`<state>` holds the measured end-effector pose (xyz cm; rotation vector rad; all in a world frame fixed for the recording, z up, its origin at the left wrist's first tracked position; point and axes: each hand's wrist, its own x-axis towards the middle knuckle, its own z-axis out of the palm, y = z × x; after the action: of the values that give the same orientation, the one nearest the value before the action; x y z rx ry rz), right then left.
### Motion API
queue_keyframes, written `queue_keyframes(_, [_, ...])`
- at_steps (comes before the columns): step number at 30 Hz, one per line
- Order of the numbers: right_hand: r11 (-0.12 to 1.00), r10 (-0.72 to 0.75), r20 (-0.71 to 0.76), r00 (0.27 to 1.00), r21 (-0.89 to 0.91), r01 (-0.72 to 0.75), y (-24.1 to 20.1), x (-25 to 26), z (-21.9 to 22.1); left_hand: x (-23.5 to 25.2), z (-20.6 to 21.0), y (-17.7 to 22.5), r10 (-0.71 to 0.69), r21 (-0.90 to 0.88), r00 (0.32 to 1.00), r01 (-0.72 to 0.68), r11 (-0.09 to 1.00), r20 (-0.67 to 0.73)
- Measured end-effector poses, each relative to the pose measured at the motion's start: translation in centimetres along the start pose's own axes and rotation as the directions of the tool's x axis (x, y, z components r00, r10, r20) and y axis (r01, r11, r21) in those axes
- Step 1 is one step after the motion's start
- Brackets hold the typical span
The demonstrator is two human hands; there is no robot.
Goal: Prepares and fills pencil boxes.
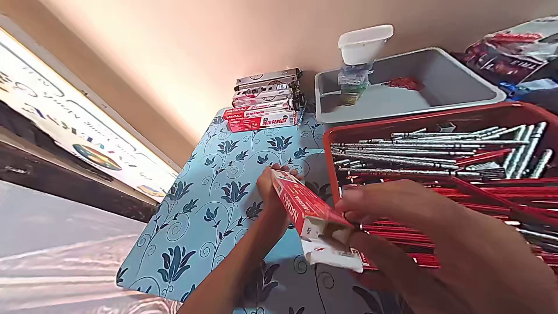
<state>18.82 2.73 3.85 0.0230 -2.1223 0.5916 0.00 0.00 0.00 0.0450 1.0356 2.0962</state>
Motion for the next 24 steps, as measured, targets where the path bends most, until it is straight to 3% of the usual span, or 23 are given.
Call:
queue_keyframes(2, [0.935, 0.267, 0.039, 0.963, 0.231, -0.269, -0.7, -0.3, 0.3, -0.5, 0.0, 1.1, 0.148, 0.056, 0.989, -0.147, 0.988, -0.012])
queue_keyframes(3, [0.827, 0.405, 0.116, 0.907, 0.375, -0.418, -1.1, -0.3, 0.2, -0.3, -0.4, 1.6, 0.213, 0.09, 0.977, -0.213, 0.973, 0.006])
queue_keyframes(5, [0.454, 0.599, 0.305, 0.74, 0.632, -0.628, -1.8, 0.2, -0.1, 0.6, -1.1, 2.6, 0.338, 0.111, 0.941, -0.339, 0.934, 0.024])
queue_keyframes(7, [0.109, 0.618, 0.467, 0.632, 0.745, -0.658, -2.1, 0.6, -0.6, 1.0, -1.7, 3.4, 0.446, 0.121, 0.894, -0.448, 0.886, 0.048])
queue_keyframes(9, [0.005, 0.596, 0.499, 0.629, 0.781, -0.624, -2.2, 0.6, -0.6, 1.5, -1.7, 4.0, 0.559, 0.111, 0.823, -0.567, 0.816, 0.097])
queue_keyframes(12, [0.06, 0.676, 0.421, 0.605, 0.787, -0.615, -2.0, 1.2, -1.0, 1.9, -1.2, 4.5, 0.664, 0.078, 0.731, -0.68, 0.729, 0.157])
queue_keyframes(14, [0.12, 0.744, 0.338, 0.577, 0.781, -0.613, -1.5, 1.5, -1.5, 2.2, -0.7, 4.4, 0.691, 0.074, 0.708, -0.705, 0.706, 0.146])
queue_keyframes(16, [0.221, 0.763, 0.257, 0.593, 0.759, -0.613, -1.0, 1.4, -2.3, 2.0, -0.1, 4.0, 0.666, 0.09, 0.731, -0.68, 0.727, 0.145])
queue_keyframes(19, [0.458, 0.71, 0.148, 0.689, 0.646, -0.61, 0.2, 0.4, -3.9, 1.3, 0.6, 3.1, 0.568, 0.152, 0.809, -0.587, 0.795, 0.15])
queue_keyframes(22, [0.633, 0.596, 0.164, 0.786, 0.506, -0.585, 1.7, -0.7, -6.0, 0.8, 0.9, 2.8, 0.372, 0.3, 0.904, -0.423, 0.855, 0.213])
queue_keyframes(24, [0.69, 0.55, 0.157, 0.82, 0.467, -0.552, 2.4, -1.6, -7.1, 1.1, 0.8, 2.6, 0.266, 0.42, 0.927, -0.359, 0.833, 0.265])
